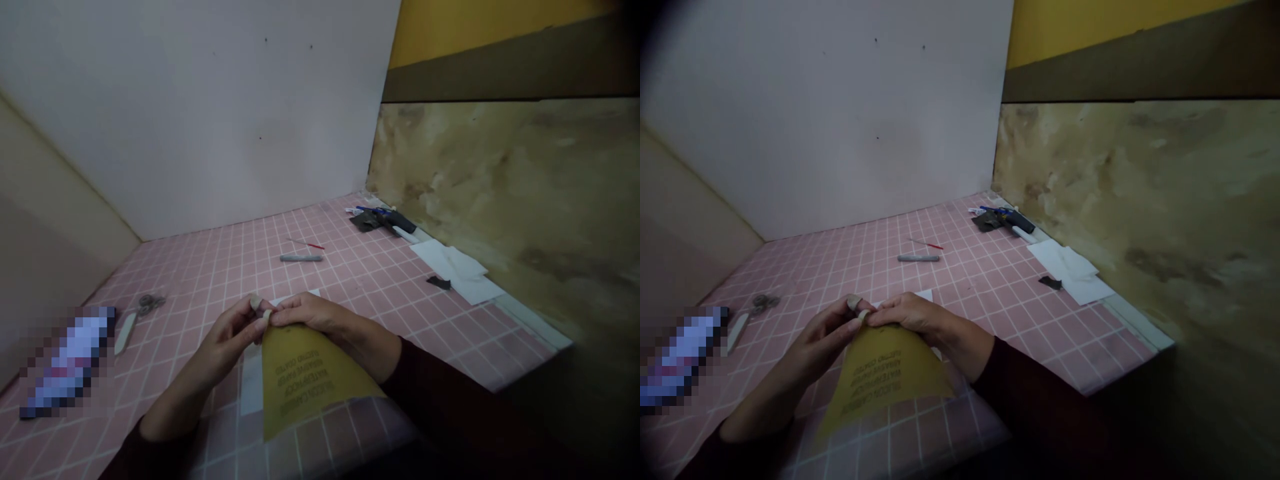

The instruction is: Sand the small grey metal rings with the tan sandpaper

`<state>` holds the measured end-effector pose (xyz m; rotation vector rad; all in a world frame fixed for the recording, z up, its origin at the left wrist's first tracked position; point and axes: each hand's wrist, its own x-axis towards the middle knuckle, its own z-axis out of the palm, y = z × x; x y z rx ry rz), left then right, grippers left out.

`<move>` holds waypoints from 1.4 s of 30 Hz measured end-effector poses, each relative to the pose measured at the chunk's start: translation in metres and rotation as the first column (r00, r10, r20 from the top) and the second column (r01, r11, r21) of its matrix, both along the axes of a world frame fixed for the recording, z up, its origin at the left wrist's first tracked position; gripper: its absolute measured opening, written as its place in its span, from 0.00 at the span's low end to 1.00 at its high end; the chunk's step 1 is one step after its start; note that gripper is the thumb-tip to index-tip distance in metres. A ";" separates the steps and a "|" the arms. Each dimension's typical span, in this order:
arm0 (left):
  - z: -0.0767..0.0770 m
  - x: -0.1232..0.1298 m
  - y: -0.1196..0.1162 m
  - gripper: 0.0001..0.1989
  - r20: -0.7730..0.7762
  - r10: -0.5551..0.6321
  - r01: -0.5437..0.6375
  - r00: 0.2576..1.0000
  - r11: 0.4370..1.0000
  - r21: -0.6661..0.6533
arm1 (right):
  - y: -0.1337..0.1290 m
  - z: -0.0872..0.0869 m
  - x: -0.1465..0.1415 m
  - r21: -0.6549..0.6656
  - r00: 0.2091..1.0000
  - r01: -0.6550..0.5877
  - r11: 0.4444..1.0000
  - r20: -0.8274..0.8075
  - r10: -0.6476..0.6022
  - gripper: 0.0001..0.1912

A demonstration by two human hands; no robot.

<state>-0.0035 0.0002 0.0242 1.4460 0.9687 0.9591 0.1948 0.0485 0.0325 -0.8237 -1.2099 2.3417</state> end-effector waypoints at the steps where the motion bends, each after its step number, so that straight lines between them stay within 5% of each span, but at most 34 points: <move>1: -0.001 -0.001 0.000 0.09 0.003 0.004 -0.004 1.000 1.000 0.010 | 0.001 -0.001 0.000 0.009 1.000 0.000 1.000 0.003 0.000 0.04; 8: -0.005 -0.008 0.001 0.09 -0.044 -0.069 0.070 0.997 0.998 0.007 | -0.003 0.000 0.002 0.066 0.998 -0.065 0.996 0.026 0.063 0.06; 11: -0.005 -0.007 0.002 0.10 -0.064 -0.061 0.059 0.996 0.998 -0.036 | -0.003 0.001 0.001 0.307 0.981 -0.047 0.950 0.192 -0.014 0.09; 12: -0.005 -0.006 0.003 0.11 -0.058 -0.053 0.050 0.997 0.997 -0.064 | -0.004 0.001 0.000 0.461 0.964 -0.032 0.887 0.248 -0.094 0.10; 15: -0.007 -0.003 0.005 0.14 -0.015 -0.038 0.035 0.999 0.988 -0.151 | -0.005 0.000 -0.002 0.836 0.901 -0.028 0.548 0.259 -0.349 0.10; 16: -0.007 -0.002 0.005 0.14 -0.007 -0.030 0.029 1.000 0.988 -0.153 | -0.006 0.001 -0.003 0.879 0.885 -0.025 0.477 0.242 -0.398 0.10; 17: -0.007 -0.002 0.005 0.14 -0.006 -0.021 0.020 1.000 0.991 -0.134 | -0.007 0.001 -0.002 0.886 0.876 -0.018 0.463 0.237 -0.421 0.11; 18: -0.006 -0.002 0.004 0.13 -0.011 -0.008 0.007 1.000 0.995 -0.100 | -0.008 0.003 -0.002 0.860 0.876 -0.006 0.511 0.250 -0.412 0.12; 20: -0.002 -0.002 0.001 0.11 -0.028 0.009 -0.010 1.000 1.000 -0.017 | -0.010 0.008 0.001 0.667 0.919 0.012 0.745 0.286 -0.271 0.13; 22: 0.002 -0.002 -0.003 0.10 -0.053 -0.008 0.010 0.999 1.000 0.025 | -0.012 0.013 0.005 0.300 0.981 -0.060 0.952 0.195 0.000 0.11; 23: 0.004 -0.002 -0.004 0.09 -0.065 -0.023 0.025 0.998 0.999 0.029 | -0.013 0.014 0.006 0.137 0.990 -0.115 0.984 0.100 0.101 0.09; 25: 0.004 -0.002 -0.004 0.10 -0.076 -0.054 0.056 0.996 0.998 0.013 | -0.014 0.014 0.008 -0.006 0.987 -0.159 0.987 -0.011 0.158 0.07; 28: -0.001 -0.002 0.001 0.12 -0.021 -0.069 0.067 0.997 0.995 -0.077 | -0.010 0.007 0.005 0.270 0.990 -0.075 0.960 0.139 0.039 0.10; 30: -0.005 -0.001 0.004 0.14 0.027 -0.070 0.073 0.997 0.986 -0.153 | -0.006 0.001 0.001 0.597 0.963 -0.037 0.802 0.235 -0.131 0.15; 32: -0.006 0.000 0.004 0.15 0.046 -0.059 0.066 0.997 0.983 -0.173 | -0.004 -0.001 -0.002 0.723 0.945 -0.023 0.690 0.240 -0.220 0.17; 34: -0.003 0.002 0.002 0.14 0.037 -0.045 0.050 0.998 0.991 -0.126 | -0.004 -0.001 -0.003 0.599 0.964 -0.021 0.801 0.225 -0.143 0.15; 37: 0.001 0.004 -0.003 0.11 0.012 -0.021 0.022 1.000 0.999 -0.024 | -0.005 0.001 -0.003 0.205 0.991 -0.051 0.977 0.130 0.024 0.07; 39: 0.002 0.004 -0.004 0.11 0.008 -0.006 0.006 1.000 1.000 0.002 | -0.004 0.000 -0.002 0.097 0.996 -0.048 0.994 0.085 0.040 0.05; 42: 0.000 0.003 -0.003 0.12 0.009 0.005 -0.005 1.000 0.999 -0.033 | -0.002 -0.002 0.000 0.247 0.992 -0.058 0.967 0.127 0.027 0.10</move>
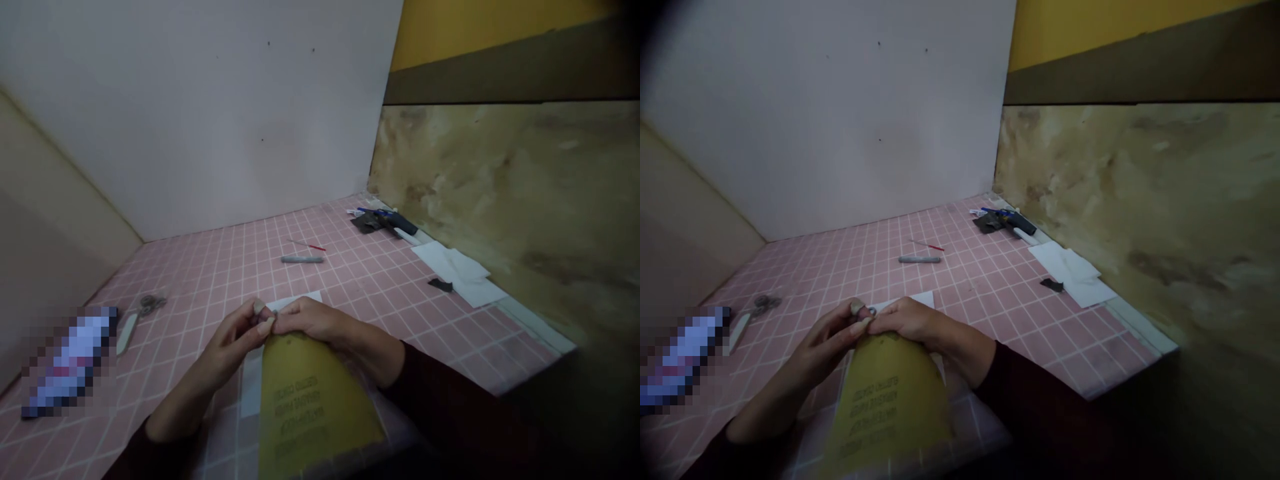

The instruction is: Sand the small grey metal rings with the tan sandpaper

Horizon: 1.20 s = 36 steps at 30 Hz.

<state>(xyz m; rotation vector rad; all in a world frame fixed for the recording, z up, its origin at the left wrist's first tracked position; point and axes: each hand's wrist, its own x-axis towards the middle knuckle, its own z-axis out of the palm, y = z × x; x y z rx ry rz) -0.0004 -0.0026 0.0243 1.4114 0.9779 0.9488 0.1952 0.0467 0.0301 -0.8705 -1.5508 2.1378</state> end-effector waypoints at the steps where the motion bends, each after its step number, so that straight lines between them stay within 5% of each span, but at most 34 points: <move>1: -0.001 0.000 0.001 0.13 -0.003 0.002 -0.003 1.000 1.000 -0.014 | 0.001 0.000 0.001 0.113 0.999 0.003 0.994 0.044 -0.008 0.13; 3: -0.003 -0.001 0.004 0.14 -0.006 0.009 -0.009 1.000 0.999 -0.045 | 0.002 0.000 0.002 0.389 0.987 0.028 0.921 0.136 -0.088 0.15; 7: -0.003 -0.001 0.006 0.17 0.037 -0.001 0.007 0.999 0.985 -0.173 | -0.001 0.004 0.003 0.766 0.966 0.046 0.641 0.129 -0.223 0.11; 8: -0.001 -0.001 0.005 0.17 0.040 -0.001 0.008 0.999 0.984 -0.180 | -0.002 0.004 0.002 0.761 0.968 0.058 0.646 0.115 -0.222 0.10; 9: 0.001 -0.002 0.003 0.16 0.030 -0.001 0.006 1.000 0.986 -0.164 | -0.003 0.004 0.002 0.701 0.974 0.066 0.710 0.109 -0.199 0.10; 11: 0.005 -0.003 0.000 0.14 -0.014 -0.001 -0.001 1.000 0.997 -0.083 | -0.004 0.004 0.002 0.401 0.995 0.028 0.916 0.074 -0.063 0.11; 13: 0.007 -0.005 -0.003 0.13 -0.063 -0.009 0.008 0.998 1.000 -0.018 | -0.005 0.002 0.002 0.056 0.994 -0.105 0.993 -0.026 0.107 0.12; 15: 0.007 -0.006 -0.002 0.13 -0.076 -0.012 0.011 0.997 1.000 -0.018 | -0.005 0.001 0.001 0.013 0.993 -0.112 0.994 -0.038 0.112 0.12; 17: 0.003 -0.007 0.002 0.15 -0.043 -0.019 0.015 0.999 0.995 -0.096 | -0.006 0.001 -0.002 0.284 0.997 0.023 0.959 0.059 -0.041 0.12; 20: -0.001 -0.006 0.006 0.16 0.039 -0.026 0.033 0.999 0.978 -0.207 | -0.007 0.001 -0.004 0.632 0.966 0.127 0.764 0.098 -0.241 0.11; 22: -0.001 -0.006 0.004 0.15 0.034 -0.024 0.029 0.999 0.985 -0.170 | -0.006 0.001 -0.004 0.575 0.972 0.129 0.808 0.089 -0.219 0.12; 25: 0.002 -0.007 -0.002 0.12 -0.024 -0.015 0.014 1.000 0.999 -0.033 | -0.005 0.001 0.000 0.134 0.999 -0.042 0.990 -0.006 0.043 0.12; 27: 0.003 -0.007 -0.003 0.11 -0.039 -0.003 0.003 0.999 1.000 0.000 | -0.005 0.001 0.001 -0.010 0.990 -0.127 0.992 -0.065 0.126 0.12; 29: 0.001 -0.007 -0.001 0.12 -0.026 0.001 -0.002 1.000 0.999 -0.041 | -0.005 0.003 0.000 0.191 0.999 -0.016 0.981 0.037 0.009 0.12; 31: -0.002 -0.005 0.004 0.14 0.005 -0.005 0.006 1.000 0.990 -0.141 | -0.006 0.004 -0.002 0.514 0.974 0.089 0.853 0.135 -0.183 0.13; 33: -0.004 -0.004 0.006 0.16 0.031 0.000 0.007 1.000 0.977 -0.214 | -0.007 0.004 -0.003 0.668 0.947 0.111 0.736 0.155 -0.283 0.13; 34: -0.003 -0.003 0.006 0.15 0.027 0.007 -0.001 1.000 0.977 -0.213 | -0.007 0.005 -0.003 0.656 0.948 0.110 0.747 0.158 -0.278 0.13; 36: -0.001 -0.003 0.003 0.14 0.002 0.018 -0.017 1.000 0.991 -0.133 | -0.006 0.005 0.000 0.451 0.979 0.075 0.889 0.138 -0.152 0.14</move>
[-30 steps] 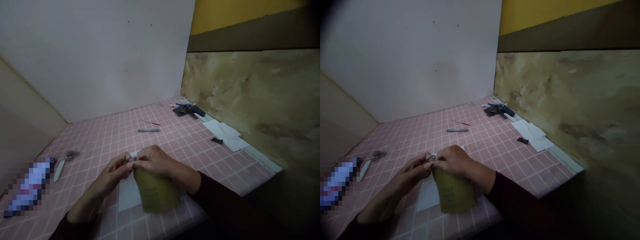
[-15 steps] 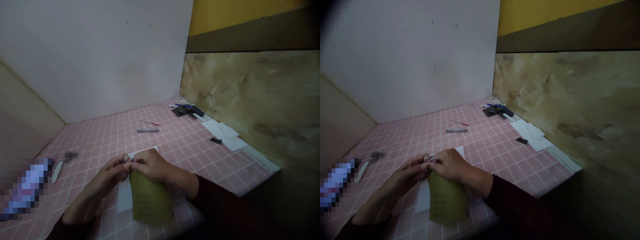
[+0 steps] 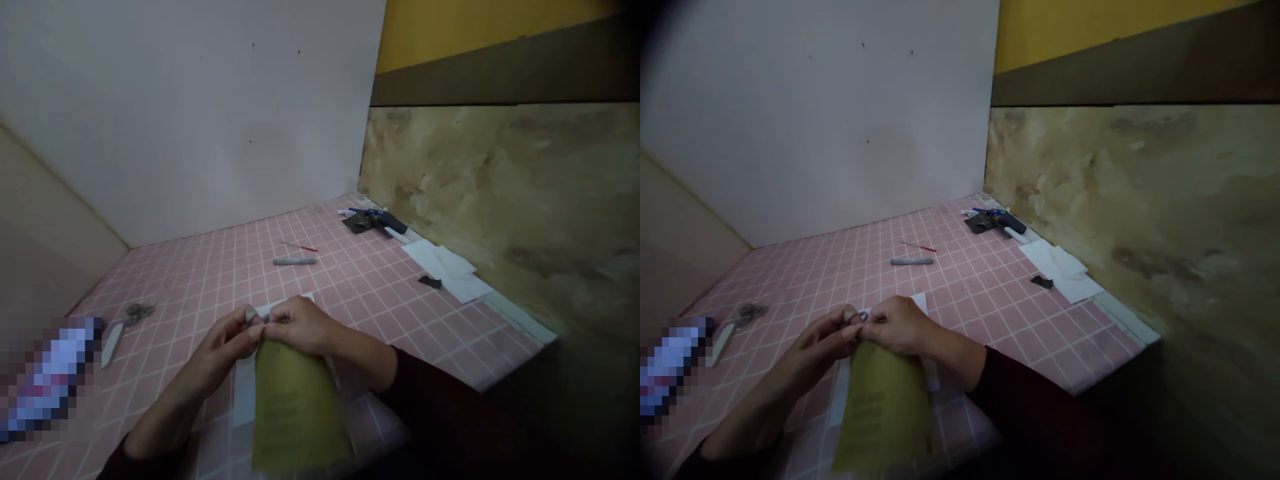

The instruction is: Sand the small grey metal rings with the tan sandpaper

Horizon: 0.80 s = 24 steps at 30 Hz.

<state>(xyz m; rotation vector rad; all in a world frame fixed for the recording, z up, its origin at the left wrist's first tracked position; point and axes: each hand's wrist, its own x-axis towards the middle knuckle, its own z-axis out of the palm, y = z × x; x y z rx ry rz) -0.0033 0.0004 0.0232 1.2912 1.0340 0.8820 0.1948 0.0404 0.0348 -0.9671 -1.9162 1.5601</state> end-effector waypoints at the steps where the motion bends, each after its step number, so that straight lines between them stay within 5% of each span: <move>1: 0.002 0.000 -0.002 0.14 -0.012 0.004 -0.003 1.000 0.999 0.054 | 0.000 0.000 0.002 -0.181 0.994 -0.096 0.979 -0.073 0.084 0.13; 4: 0.004 -0.001 -0.007 0.14 -0.027 0.006 -0.002 1.000 0.990 0.140 | 0.001 0.000 0.005 -0.494 0.927 -0.353 0.795 -0.300 0.225 0.11; 5: 0.004 -0.002 -0.006 0.14 -0.029 0.003 0.001 1.000 0.991 0.135 | 0.002 0.000 0.004 -0.473 0.936 -0.328 0.818 -0.278 0.215 0.11; 8: -0.003 -0.003 0.000 0.14 -0.035 -0.023 0.024 0.999 0.999 0.046 | 0.002 -0.002 0.000 -0.064 0.999 -0.035 0.997 -0.001 0.035 0.14; 10: -0.008 -0.003 0.005 0.15 -0.029 -0.040 0.040 0.999 0.999 -0.028 | 0.001 -0.003 -0.003 0.223 0.993 0.053 0.973 0.093 -0.075 0.14; 12: -0.008 -0.002 0.006 0.15 -0.032 -0.046 0.044 0.998 0.998 -0.038 | 0.000 -0.003 -0.004 0.284 0.990 0.070 0.956 0.097 -0.102 0.14; 15: -0.002 -0.001 0.000 0.14 -0.061 -0.011 0.015 0.998 0.998 0.069 | -0.001 0.001 0.000 -0.066 1.000 -0.008 0.998 -0.001 0.008 0.15; 16: 0.001 -0.001 -0.002 0.13 -0.062 0.004 0.003 0.998 0.994 0.107 | -0.001 0.003 0.001 -0.256 0.994 -0.092 0.962 -0.086 0.072 0.13; 18: 0.005 0.000 -0.006 0.12 -0.046 0.024 -0.017 0.999 0.989 0.148 | -0.001 0.005 0.004 -0.534 0.948 -0.278 0.798 -0.285 0.139 0.11; 20: 0.007 0.001 -0.007 0.12 -0.041 0.023 -0.016 0.999 0.988 0.157 | 0.000 0.004 0.004 -0.615 0.927 -0.325 0.719 -0.357 0.115 0.12; 24: 0.007 0.003 -0.005 0.11 -0.103 0.013 0.007 0.995 0.981 0.193 | 0.004 -0.003 0.001 -0.563 0.964 -0.192 0.804 -0.263 0.046 0.12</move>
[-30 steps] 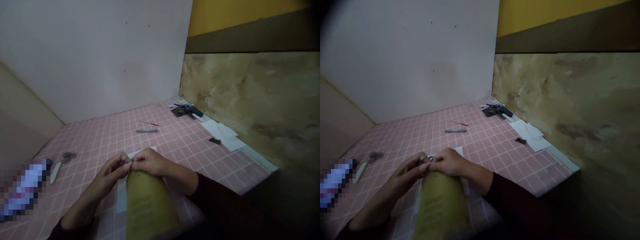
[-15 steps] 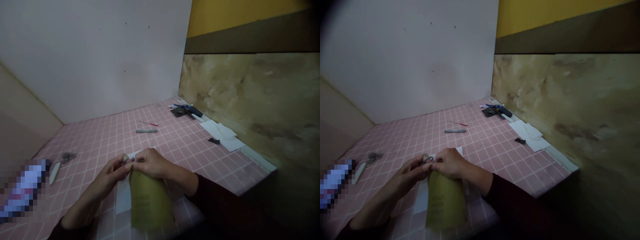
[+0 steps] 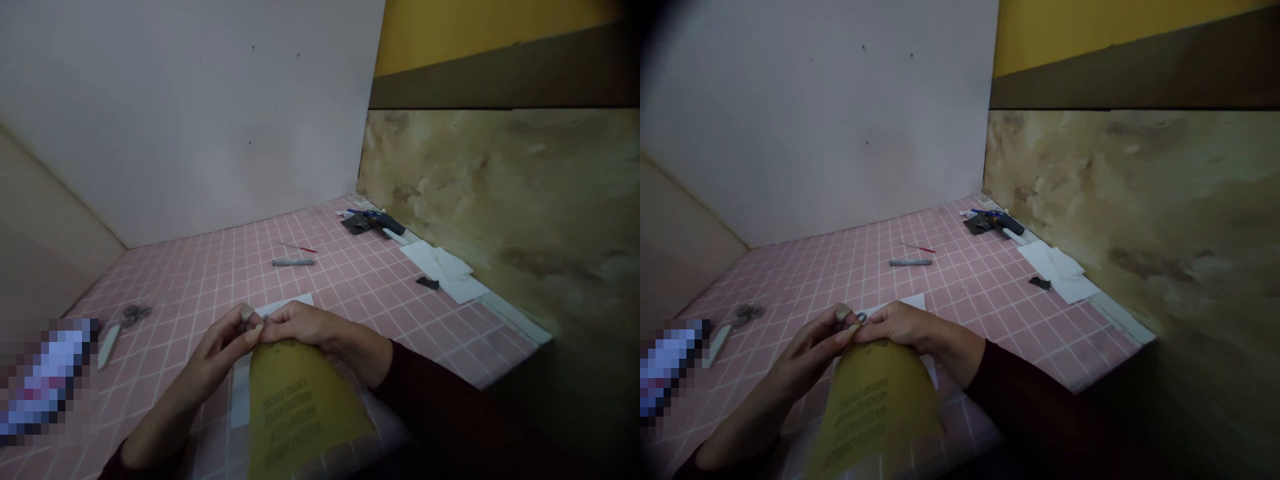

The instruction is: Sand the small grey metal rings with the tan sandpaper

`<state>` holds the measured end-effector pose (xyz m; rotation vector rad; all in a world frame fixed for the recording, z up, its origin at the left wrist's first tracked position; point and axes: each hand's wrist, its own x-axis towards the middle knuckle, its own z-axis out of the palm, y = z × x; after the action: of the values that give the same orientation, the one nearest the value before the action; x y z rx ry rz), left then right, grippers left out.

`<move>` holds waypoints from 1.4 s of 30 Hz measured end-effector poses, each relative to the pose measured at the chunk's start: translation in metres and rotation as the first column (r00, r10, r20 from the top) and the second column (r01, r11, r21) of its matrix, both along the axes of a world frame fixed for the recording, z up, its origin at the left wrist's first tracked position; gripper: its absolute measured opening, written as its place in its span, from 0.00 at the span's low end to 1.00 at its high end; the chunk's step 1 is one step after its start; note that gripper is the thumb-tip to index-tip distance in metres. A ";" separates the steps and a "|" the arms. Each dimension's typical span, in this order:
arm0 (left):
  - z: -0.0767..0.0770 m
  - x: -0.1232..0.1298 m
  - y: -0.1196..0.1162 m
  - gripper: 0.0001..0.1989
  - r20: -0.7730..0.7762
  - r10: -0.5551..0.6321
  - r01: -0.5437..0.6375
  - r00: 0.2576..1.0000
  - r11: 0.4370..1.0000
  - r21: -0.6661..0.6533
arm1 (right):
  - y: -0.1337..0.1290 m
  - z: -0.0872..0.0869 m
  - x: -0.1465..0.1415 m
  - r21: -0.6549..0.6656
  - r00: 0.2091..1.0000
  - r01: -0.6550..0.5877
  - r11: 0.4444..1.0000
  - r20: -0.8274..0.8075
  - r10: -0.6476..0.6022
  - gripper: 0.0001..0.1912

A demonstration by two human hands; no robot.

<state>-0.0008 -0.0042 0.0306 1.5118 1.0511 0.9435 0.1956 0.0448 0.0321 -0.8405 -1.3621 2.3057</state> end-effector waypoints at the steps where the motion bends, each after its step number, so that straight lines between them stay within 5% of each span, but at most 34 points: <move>1: 0.000 0.000 0.000 0.10 -0.016 -0.003 0.003 1.000 1.000 0.019 | 0.001 -0.001 -0.001 0.005 1.000 0.004 1.000 0.011 -0.004 0.12; 6: 0.000 -0.001 -0.001 0.09 -0.040 -0.038 0.039 0.998 0.998 0.039 | 0.001 -0.002 -0.001 -0.018 0.999 -0.026 1.000 0.023 0.027 0.10; 8: -0.004 -0.001 0.001 0.10 -0.001 -0.040 0.040 0.999 0.999 -0.030 | 0.002 -0.003 -0.001 0.144 0.998 -0.004 0.990 0.066 -0.006 0.11; 11: -0.010 0.000 0.005 0.14 0.085 -0.011 0.026 0.996 0.983 -0.181 | 0.002 -0.002 -0.003 0.573 0.963 0.078 0.816 0.168 -0.210 0.13; 13: -0.009 0.002 0.004 0.16 0.126 0.015 0.013 0.992 0.976 -0.215 | 0.000 0.001 -0.003 0.680 0.936 0.107 0.725 0.178 -0.305 0.15; 15: -0.004 0.004 0.001 0.15 0.138 0.030 -0.009 0.990 0.988 -0.154 | -0.003 0.006 0.000 0.523 0.966 0.101 0.846 0.151 -0.208 0.15; 17: 0.002 0.005 -0.003 0.13 0.113 0.035 -0.030 0.993 0.998 -0.049 | -0.005 0.009 0.003 0.199 0.999 -0.011 0.980 0.045 0.002 0.15; 19: 0.005 0.004 -0.005 0.12 0.080 0.033 -0.034 0.996 0.999 0.009 | -0.006 0.008 0.004 -0.003 0.990 -0.121 0.993 -0.071 0.121 0.16; 21: 0.003 0.003 -0.003 0.12 0.082 0.016 -0.012 0.996 0.999 -0.046 | -0.004 0.004 0.003 0.104 0.997 -0.067 0.992 -0.020 0.070 0.15; 22: 0.000 0.003 -0.001 0.13 0.100 0.005 0.006 0.995 0.994 -0.111 | -0.003 0.002 0.002 0.251 0.999 -0.009 0.968 0.048 -0.003 0.15; 24: -0.005 0.002 0.004 0.15 0.145 -0.002 0.038 0.989 0.968 -0.246 | -0.002 -0.001 -0.001 0.577 0.974 0.063 0.814 0.143 -0.178 0.15; 26: -0.008 0.001 0.005 0.16 0.172 0.013 0.037 0.985 0.958 -0.283 | -0.001 -0.001 -0.003 0.731 0.943 0.088 0.677 0.157 -0.293 0.15; 27: -0.008 0.000 0.005 0.16 0.171 0.019 0.026 0.985 0.965 -0.259 | -0.001 0.000 -0.004 0.718 0.943 0.101 0.689 0.152 -0.297 0.15; 28: -0.007 0.000 0.003 0.15 0.164 0.020 0.017 0.986 0.976 -0.217 | -0.001 0.001 -0.004 0.645 0.955 0.103 0.757 0.148 -0.257 0.14; 30: -0.003 -0.001 -0.001 0.13 0.125 0.008 0.007 0.992 0.993 -0.116 | 0.000 0.001 -0.002 0.358 0.990 0.029 0.933 0.117 -0.075 0.13; 31: -0.002 -0.001 -0.002 0.12 0.098 0.002 0.006 0.995 0.997 -0.076 | 0.000 0.001 -0.001 0.205 0.997 -0.039 0.978 0.074 0.025 0.12; 33: -0.002 -0.002 -0.003 0.11 0.047 -0.008 0.010 0.999 0.999 -0.039 | 0.001 -0.001 0.000 0.092 0.994 -0.107 0.990 0.023 0.105 0.12; 35: -0.007 -0.002 0.000 0.12 0.036 -0.029 0.032 0.999 0.996 -0.085 | 0.002 -0.004 -0.001 0.301 0.995 -0.035 0.953 0.102 0.004 0.13; 37: -0.012 -0.002 0.004 0.13 0.071 -0.062 0.075 0.996 0.978 -0.195 | 0.002 -0.005 -0.002 0.598 0.971 0.027 0.801 0.176 -0.163 0.14; 39: -0.015 -0.003 0.006 0.14 0.105 -0.079 0.104 0.991 0.961 -0.256 | 0.000 -0.004 -0.003 0.713 0.948 0.031 0.700 0.201 -0.246 0.14; 40: -0.014 -0.003 0.006 0.14 0.102 -0.080 0.103 0.992 0.964 -0.247 | 0.000 -0.003 -0.003 0.677 0.951 0.035 0.735 0.202 -0.232 0.13; 42: -0.010 -0.003 0.002 0.13 0.069 -0.071 0.082 0.995 0.984 -0.161 | -0.002 0.000 -0.001 0.423 0.982 0.017 0.906 0.162 -0.094 0.12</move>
<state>-0.0042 -0.0017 0.0207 1.3684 0.9935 0.8256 0.1943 0.0427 0.0320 -0.9401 -1.8001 1.8204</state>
